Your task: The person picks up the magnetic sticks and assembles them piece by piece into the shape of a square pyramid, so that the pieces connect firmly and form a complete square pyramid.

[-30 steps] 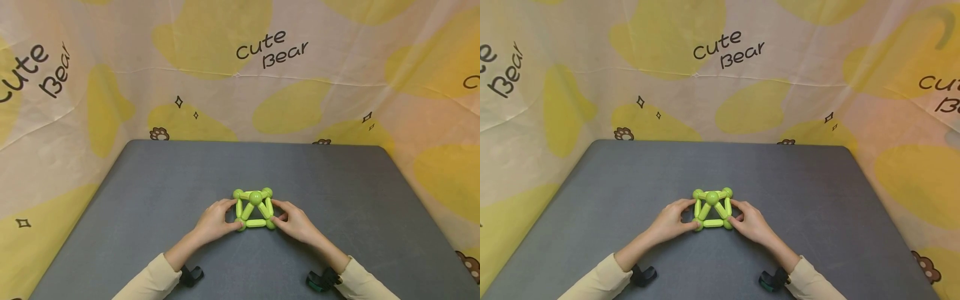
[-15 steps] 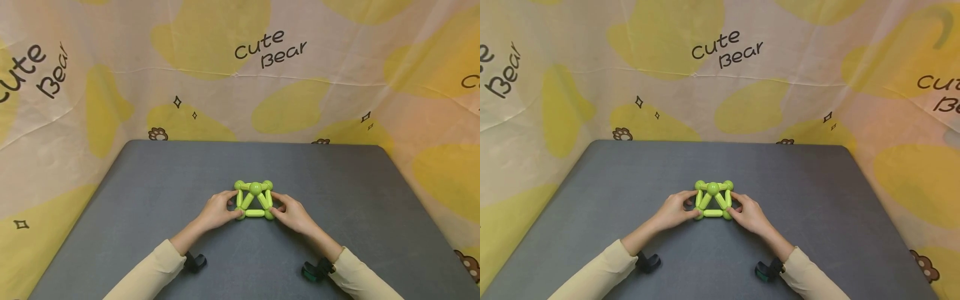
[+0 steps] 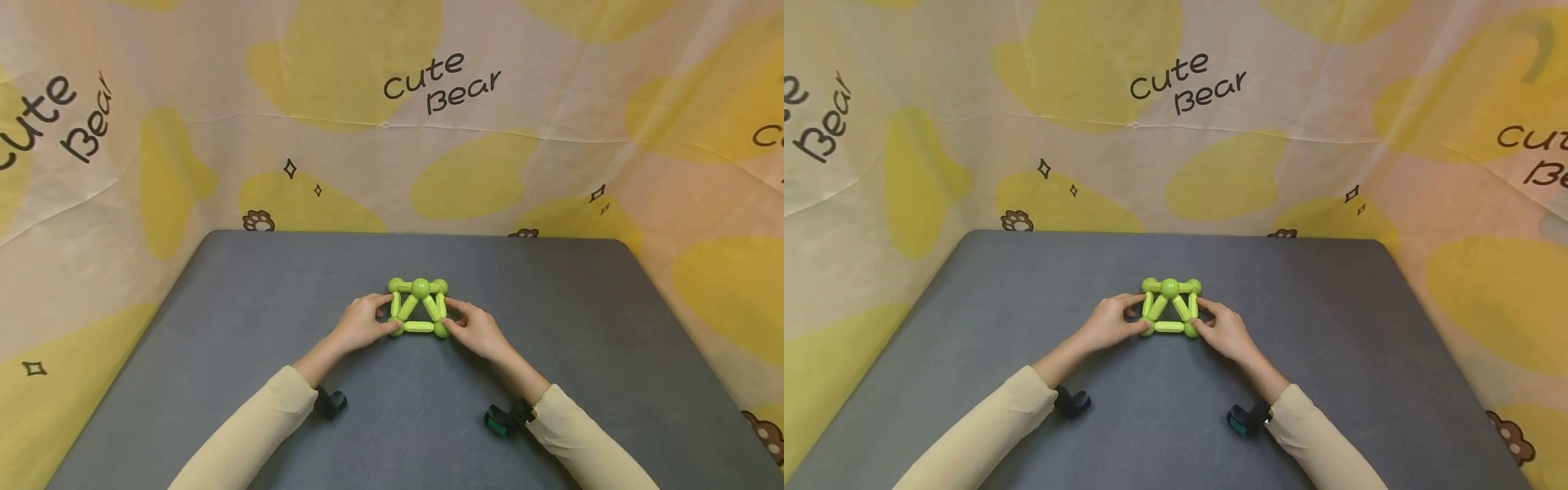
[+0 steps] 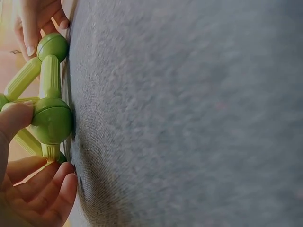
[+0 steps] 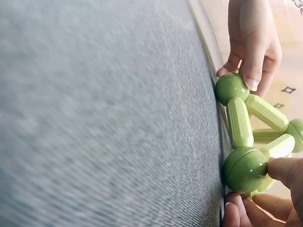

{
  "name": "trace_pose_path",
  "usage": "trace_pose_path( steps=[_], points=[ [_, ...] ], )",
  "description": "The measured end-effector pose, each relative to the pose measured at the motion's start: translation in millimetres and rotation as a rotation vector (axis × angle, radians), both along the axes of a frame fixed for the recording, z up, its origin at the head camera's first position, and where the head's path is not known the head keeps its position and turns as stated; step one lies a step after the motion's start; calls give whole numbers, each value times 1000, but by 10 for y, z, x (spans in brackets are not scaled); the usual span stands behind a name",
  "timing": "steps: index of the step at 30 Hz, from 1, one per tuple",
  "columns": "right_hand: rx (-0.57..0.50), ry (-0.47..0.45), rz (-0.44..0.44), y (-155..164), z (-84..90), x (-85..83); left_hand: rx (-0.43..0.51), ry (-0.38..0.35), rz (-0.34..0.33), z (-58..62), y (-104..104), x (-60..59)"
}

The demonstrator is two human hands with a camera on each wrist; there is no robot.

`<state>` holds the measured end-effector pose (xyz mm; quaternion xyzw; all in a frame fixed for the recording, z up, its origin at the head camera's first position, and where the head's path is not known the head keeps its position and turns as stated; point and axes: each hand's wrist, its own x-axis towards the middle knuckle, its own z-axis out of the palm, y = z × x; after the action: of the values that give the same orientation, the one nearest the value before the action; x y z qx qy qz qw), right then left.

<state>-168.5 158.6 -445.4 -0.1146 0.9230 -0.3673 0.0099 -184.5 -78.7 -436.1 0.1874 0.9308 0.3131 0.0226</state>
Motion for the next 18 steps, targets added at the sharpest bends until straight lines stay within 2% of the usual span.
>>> trace_pose_path(
  steps=[18],
  points=[
    [8,-12,-25,-8,-10,-296,17,7,67,-36,44,-254]
  ],
)
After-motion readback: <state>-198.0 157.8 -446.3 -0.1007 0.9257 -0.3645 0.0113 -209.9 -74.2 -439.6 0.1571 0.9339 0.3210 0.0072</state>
